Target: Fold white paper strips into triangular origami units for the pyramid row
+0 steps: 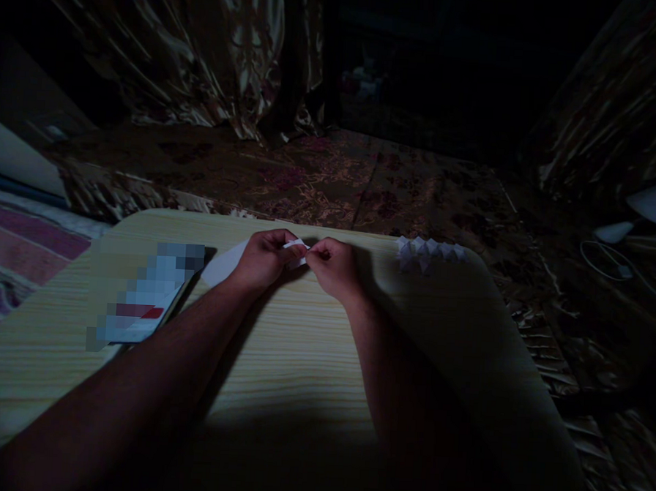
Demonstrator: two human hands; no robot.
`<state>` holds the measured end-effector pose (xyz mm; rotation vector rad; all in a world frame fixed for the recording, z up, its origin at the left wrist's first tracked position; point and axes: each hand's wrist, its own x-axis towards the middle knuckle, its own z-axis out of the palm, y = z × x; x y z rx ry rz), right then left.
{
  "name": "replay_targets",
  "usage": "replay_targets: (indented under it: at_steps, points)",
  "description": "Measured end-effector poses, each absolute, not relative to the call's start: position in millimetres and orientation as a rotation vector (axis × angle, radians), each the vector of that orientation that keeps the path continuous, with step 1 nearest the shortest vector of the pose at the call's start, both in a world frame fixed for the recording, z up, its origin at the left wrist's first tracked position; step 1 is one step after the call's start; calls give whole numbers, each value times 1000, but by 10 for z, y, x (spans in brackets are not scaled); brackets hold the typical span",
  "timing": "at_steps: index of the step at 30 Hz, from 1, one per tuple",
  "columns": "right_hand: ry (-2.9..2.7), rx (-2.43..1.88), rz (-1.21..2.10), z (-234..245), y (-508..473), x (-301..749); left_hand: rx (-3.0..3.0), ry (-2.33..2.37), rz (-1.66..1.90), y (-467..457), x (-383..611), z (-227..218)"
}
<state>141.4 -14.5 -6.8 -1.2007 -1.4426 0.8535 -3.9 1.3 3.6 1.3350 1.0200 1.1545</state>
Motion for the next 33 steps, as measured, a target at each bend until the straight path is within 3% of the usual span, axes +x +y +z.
replay_targets:
  at_steps: [33]
  points:
    - [-1269,-1226,942,13,-151,1432,1441,986,1178,20,-13,18]
